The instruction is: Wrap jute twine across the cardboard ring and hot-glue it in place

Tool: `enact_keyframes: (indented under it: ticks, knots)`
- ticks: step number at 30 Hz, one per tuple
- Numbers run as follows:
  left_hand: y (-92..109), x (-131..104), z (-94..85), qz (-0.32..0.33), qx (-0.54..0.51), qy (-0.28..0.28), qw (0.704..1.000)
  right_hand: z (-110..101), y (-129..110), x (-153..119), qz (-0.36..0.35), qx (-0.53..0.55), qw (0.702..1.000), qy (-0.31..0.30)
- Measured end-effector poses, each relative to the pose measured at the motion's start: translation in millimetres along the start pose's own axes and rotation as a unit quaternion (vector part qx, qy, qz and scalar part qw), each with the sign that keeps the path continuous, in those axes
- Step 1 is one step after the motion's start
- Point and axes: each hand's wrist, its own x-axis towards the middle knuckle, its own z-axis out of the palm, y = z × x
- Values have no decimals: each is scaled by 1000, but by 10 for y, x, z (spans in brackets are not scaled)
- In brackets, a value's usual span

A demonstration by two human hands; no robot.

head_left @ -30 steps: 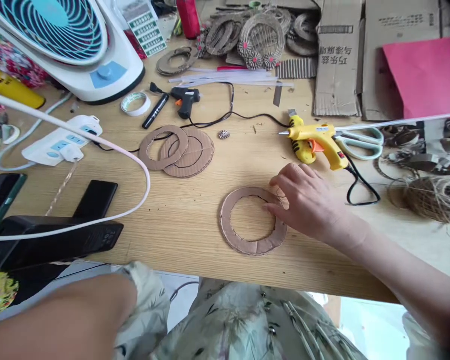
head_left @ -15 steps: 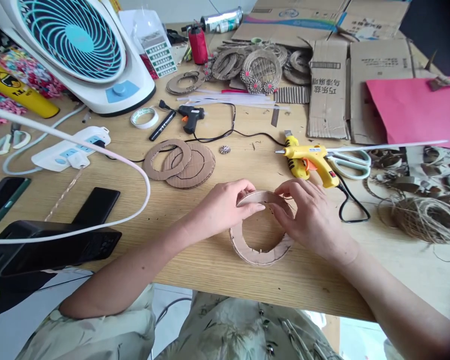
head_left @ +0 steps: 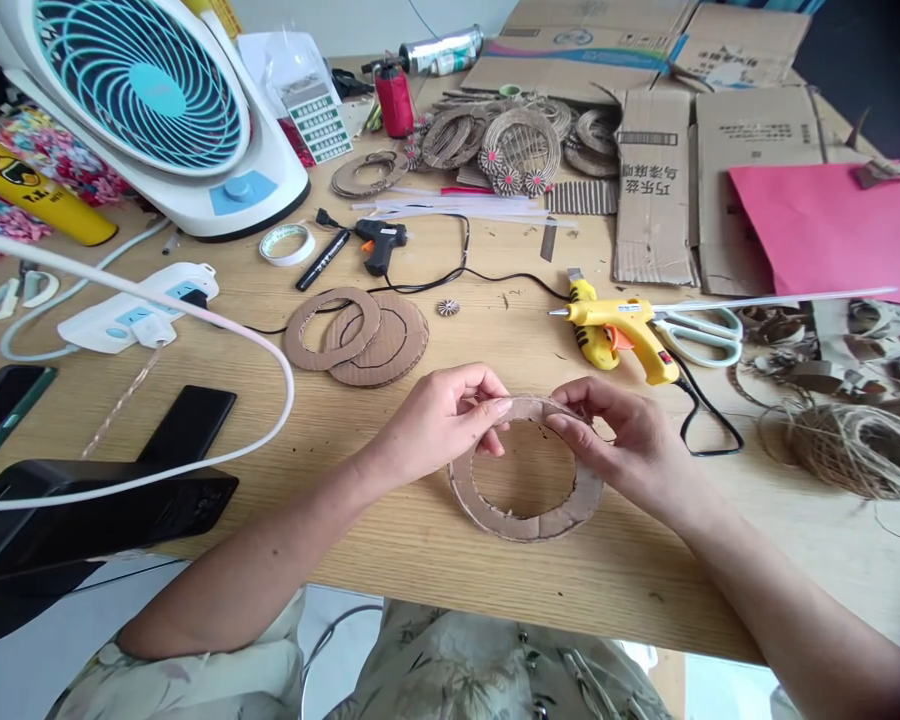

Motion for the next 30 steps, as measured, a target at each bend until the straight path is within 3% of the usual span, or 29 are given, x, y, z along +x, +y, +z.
enact_keyframes:
  ticks: [4, 11, 19, 26, 30]
  knots:
    - [28, 3, 35, -10, -4, -9, 1000, 17, 11, 9, 22, 57, 998, 9]
    - [87, 46, 136, 21, 18, 3, 1000, 15, -1, 8, 21, 85, 996, 9]
    - [105, 65, 216, 14, 29, -4, 999, 23, 36, 11, 19, 116, 993, -12]
    - [57, 93, 177, 19, 9, 39, 999, -96, 123, 38, 52, 123, 990, -38]
    - [25, 103, 183, 10, 7, 5, 1000, -69, 125, 49, 57, 118, 991, -35]
